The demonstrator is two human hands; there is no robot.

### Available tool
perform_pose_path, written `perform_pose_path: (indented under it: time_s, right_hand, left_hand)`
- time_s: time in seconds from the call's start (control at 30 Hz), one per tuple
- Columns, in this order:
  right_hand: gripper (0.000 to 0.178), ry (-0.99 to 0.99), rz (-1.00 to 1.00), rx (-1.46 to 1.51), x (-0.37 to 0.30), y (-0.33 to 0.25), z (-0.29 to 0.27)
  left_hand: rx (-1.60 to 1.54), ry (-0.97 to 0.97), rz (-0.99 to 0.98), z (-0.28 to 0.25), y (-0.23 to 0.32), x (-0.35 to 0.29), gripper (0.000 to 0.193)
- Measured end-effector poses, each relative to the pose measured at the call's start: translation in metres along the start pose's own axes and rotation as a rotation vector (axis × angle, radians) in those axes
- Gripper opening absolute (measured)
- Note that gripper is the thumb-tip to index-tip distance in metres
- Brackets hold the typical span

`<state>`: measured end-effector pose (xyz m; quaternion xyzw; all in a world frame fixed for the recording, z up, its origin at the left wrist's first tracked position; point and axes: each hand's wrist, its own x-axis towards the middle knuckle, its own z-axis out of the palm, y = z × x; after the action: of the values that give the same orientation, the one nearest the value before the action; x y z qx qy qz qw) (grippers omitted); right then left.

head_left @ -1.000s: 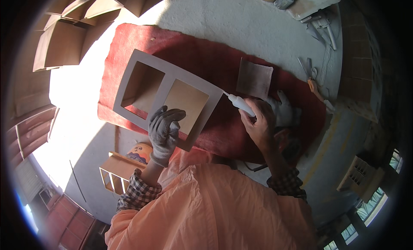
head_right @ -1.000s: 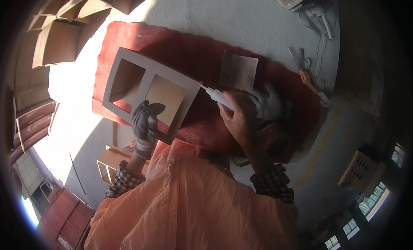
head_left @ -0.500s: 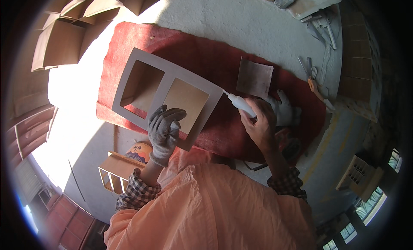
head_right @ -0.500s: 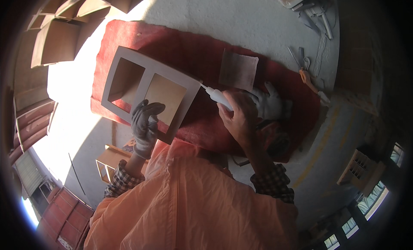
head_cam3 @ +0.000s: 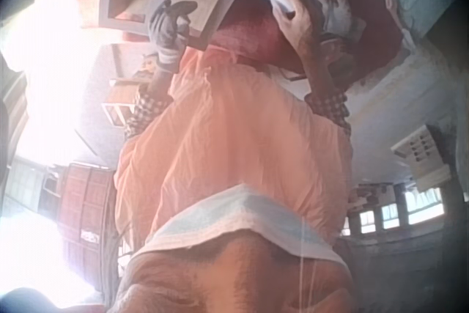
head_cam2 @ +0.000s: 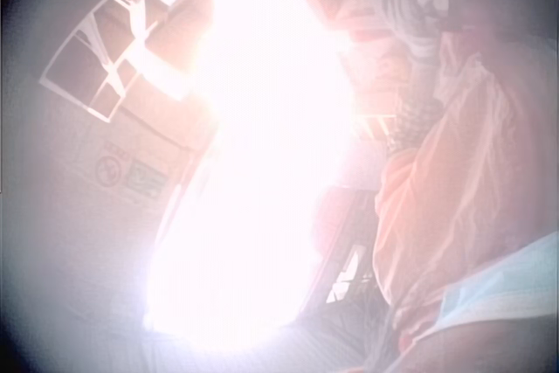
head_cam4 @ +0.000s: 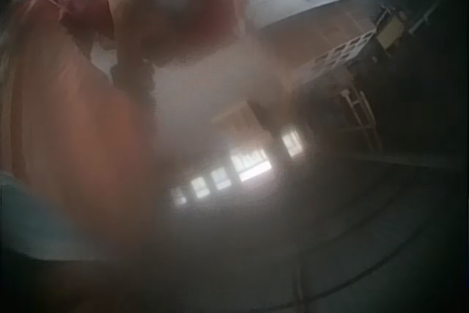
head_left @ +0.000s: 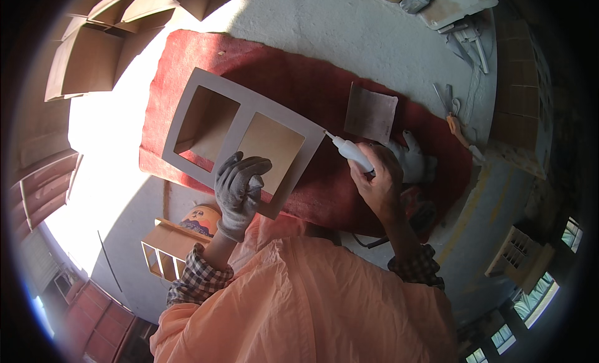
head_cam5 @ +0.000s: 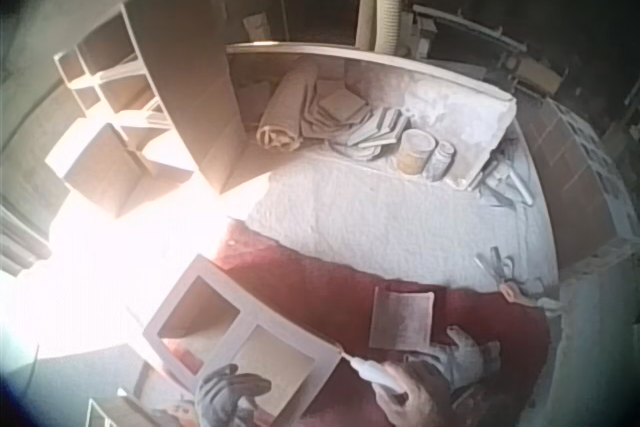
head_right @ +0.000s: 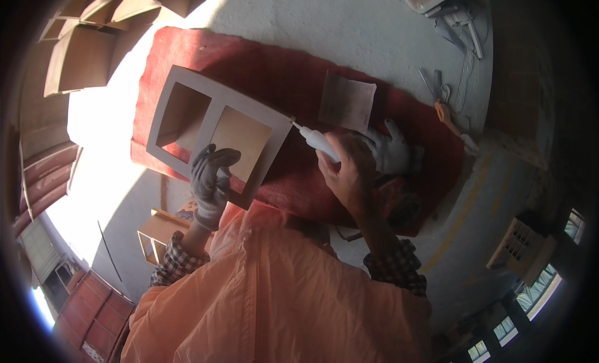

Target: The person sands a small wooden box with an electric sander, then applies glue to its edges and attaches a smaller wooden piece. The person then uses a putty knife to apply a paste-like substance to the box.

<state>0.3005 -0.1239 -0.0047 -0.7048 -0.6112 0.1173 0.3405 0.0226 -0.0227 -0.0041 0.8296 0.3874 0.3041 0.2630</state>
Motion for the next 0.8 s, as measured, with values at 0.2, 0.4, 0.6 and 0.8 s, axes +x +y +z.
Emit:
perform_pose_path:
  time_s: [0.2,0.4,0.6,0.8]
  right_hand:
    - [0.035,-0.007,0.033,0.016,-0.002,0.001,0.001]
    - [0.034,-0.03,0.051,0.031,-0.002,0.001,0.0]
    - [0.033,-0.013,0.054,0.052,-0.002,0.001,0.002]
    - [0.031,-0.078,0.218,0.273,-0.007,-0.002,-0.001]
  left_hand:
    - [0.009,0.006,-0.002,0.001,-0.001,-0.001,0.018]
    - [0.02,0.009,-0.001,0.002,0.0,0.0,0.018]
    - [0.034,0.015,-0.009,0.002,0.0,-0.001,0.019]
    - [-0.203,0.023,-0.1,-0.003,0.011,-0.001,0.022]
